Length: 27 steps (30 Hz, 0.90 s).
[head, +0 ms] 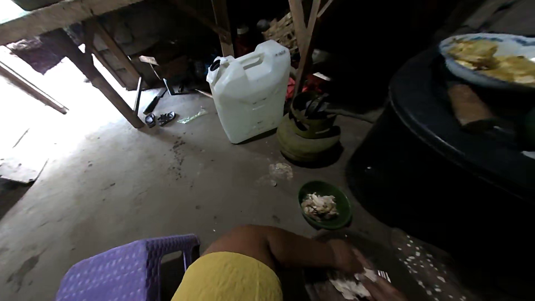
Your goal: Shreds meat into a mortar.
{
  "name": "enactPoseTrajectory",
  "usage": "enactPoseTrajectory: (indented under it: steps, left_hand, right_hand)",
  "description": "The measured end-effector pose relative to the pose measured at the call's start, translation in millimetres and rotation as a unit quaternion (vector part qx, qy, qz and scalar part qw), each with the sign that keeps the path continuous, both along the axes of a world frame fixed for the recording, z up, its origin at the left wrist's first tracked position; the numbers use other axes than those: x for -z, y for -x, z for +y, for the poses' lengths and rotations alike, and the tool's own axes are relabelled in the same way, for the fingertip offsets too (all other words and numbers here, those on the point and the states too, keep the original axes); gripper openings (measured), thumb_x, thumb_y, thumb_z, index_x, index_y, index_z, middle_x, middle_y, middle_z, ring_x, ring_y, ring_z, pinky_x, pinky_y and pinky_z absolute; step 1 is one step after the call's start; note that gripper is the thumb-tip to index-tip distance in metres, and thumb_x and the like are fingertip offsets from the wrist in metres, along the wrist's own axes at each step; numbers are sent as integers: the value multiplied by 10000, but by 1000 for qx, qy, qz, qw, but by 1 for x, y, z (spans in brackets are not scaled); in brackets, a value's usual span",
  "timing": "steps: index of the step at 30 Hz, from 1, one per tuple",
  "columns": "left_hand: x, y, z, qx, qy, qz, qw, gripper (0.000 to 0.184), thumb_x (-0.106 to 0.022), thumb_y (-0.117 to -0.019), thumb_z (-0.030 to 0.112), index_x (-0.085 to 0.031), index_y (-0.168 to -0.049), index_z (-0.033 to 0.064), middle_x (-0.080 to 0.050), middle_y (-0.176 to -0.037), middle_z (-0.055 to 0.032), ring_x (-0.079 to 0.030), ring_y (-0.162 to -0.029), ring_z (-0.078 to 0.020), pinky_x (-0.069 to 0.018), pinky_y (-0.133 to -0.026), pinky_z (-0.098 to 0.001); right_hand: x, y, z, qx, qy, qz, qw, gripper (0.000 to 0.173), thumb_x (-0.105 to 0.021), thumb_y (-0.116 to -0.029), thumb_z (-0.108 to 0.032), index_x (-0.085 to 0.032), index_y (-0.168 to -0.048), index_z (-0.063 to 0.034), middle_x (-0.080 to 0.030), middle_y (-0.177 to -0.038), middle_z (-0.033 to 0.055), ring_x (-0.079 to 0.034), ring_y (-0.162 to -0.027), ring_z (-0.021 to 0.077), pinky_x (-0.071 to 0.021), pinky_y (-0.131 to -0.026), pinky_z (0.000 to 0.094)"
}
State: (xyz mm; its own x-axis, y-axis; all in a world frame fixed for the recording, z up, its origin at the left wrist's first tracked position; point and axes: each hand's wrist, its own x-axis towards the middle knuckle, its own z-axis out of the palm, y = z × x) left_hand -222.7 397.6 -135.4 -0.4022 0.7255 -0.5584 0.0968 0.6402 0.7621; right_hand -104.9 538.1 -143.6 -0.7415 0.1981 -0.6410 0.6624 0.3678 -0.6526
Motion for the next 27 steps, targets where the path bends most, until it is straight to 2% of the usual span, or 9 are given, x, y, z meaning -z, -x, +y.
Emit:
enactPoseTrajectory:
  steps: [2,4,6,10,13,16,20,24,27]
  left_hand:
    - [-9,-4,0,3,19,-5,1000,329,-577,-1036,180,-642,-1255,-55,-656,-1226,-279,-628,-1162,-417,-471,-1008,-590]
    - [-10,-3,0,32,39,24,998,324,-589,-1026,170,-648,-1262,-43,-653,-1249,-272,-620,-1188,-416,-469,-1029,-588]
    - [-3,-3,1,58,45,60,995,319,-605,-1006,155,-658,-1277,-5,-647,-1282,-251,-608,-1216,-413,-460,-1049,-587]
    - [18,11,-2,40,63,75,994,358,-655,-966,206,-666,-1268,13,-641,-1296,-244,-595,-1235,-416,-449,-1057,-605]
    - [15,21,-7,27,93,61,993,379,-612,-1003,208,-625,-1321,1,-614,-1338,-248,-570,-1275,-410,-428,-1082,-585]
    - [18,15,-8,8,79,38,996,352,-604,-997,180,-641,-1296,-1,-628,-1314,-243,-585,-1254,-393,-439,-1072,-579]
    - [6,2,-5,182,79,80,977,357,-550,-1040,153,-604,-1330,-48,-579,-1372,-278,-520,-1314,-447,-373,-1114,-605]
    - [20,4,-18,13,38,13,999,389,-627,-989,147,-618,-1361,33,-609,-1360,-224,-576,-1276,-371,-434,-1092,-560]
    - [17,16,-34,-128,28,-36,991,344,-533,-1046,150,-584,-1350,-3,-606,-1333,-227,-594,-1239,-333,-457,-1072,-501]
  right_hand:
    - [4,-3,-6,28,5,22,999,386,-559,-1063,-195,-559,-1333,81,-645,-1030,146,-596,-802,110,-527,-759,326]
    - [17,-7,-6,52,-14,48,997,363,-603,-1037,-200,-622,-1294,56,-692,-1103,210,-675,-931,230,-560,-860,450]
    - [22,-7,-5,50,-20,60,997,332,-624,-1029,-182,-654,-1275,38,-703,-1151,226,-691,-1030,287,-551,-936,503]
    - [-2,0,4,8,15,45,999,330,-597,-1048,-206,-637,-1269,35,-700,-1085,181,-679,-940,199,-566,-865,412]
    - [-19,0,8,30,0,59,998,296,-593,-1045,-191,-642,-1235,29,-696,-1044,150,-673,-902,166,-565,-837,380]
    - [-14,2,17,-57,-99,-5,993,354,-573,-1050,-227,-643,-1286,29,-692,-1164,238,-674,-1087,331,-512,-995,533]
    - [-1,11,10,-170,-169,-77,968,414,-491,-1088,-228,-582,-1432,-15,-616,-1405,218,-572,-1339,342,-403,-1159,505]
    - [-35,54,-14,-130,-206,-42,969,387,-419,-1103,-225,-582,-1435,-110,-655,-1350,164,-633,-1250,321,-481,-1074,540]
    - [-44,107,-36,-125,-231,21,965,366,-430,-1102,-218,-629,-1388,-107,-636,-1382,150,-613,-1273,317,-472,-1080,523]
